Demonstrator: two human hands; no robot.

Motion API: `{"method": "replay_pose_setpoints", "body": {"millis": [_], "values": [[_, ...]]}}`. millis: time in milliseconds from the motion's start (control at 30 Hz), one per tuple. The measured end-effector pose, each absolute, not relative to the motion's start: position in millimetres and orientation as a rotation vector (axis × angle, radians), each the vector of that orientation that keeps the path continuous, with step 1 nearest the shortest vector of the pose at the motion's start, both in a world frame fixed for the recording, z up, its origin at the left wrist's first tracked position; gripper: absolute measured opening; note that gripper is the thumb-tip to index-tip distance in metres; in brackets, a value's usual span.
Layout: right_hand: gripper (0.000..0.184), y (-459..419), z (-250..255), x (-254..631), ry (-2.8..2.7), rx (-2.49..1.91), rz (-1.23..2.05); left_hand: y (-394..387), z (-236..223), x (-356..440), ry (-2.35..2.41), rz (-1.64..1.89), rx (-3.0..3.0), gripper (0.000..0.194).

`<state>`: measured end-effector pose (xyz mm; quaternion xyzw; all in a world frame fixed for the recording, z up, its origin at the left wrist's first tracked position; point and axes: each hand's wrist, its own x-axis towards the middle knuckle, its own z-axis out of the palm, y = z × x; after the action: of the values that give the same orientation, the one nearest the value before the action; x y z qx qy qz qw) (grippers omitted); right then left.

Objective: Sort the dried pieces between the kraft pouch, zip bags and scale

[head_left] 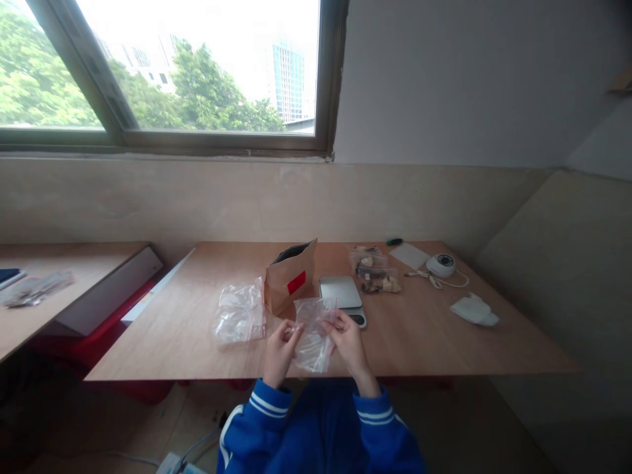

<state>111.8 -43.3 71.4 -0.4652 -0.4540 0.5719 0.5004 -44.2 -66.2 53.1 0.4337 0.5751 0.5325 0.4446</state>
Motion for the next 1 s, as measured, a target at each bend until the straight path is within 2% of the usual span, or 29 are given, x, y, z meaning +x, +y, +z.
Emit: {"method": "replay_pose_setpoints", "body": {"millis": [167,267,433,567,800,1000], "values": [[0.038,-41,75,115,-1.156,-1.085,1.423,-73,49,-61,1.393,1.001,1.127,0.044],[0.04,-40,74,116,-1.19,-1.077,1.474,-75,54,-60,1.37,1.111,1.126,0.043],[0.054,-42,64,111,-1.156,-1.15,1.496,-76,67,-48,1.37,1.285,1.115,0.037],[0.046,-44,57,109,-1.24,-1.167,1.559,-77,67,-46,1.383,1.327,1.132,0.033],[0.044,-47,46,93,-1.293,-1.204,1.483,-78,59,-61,1.612,1.473,1.222,0.03],[0.036,-44,51,108,-1.508,-1.041,1.401,-82,67,-83,1.678,1.465,1.128,0.038]]}}
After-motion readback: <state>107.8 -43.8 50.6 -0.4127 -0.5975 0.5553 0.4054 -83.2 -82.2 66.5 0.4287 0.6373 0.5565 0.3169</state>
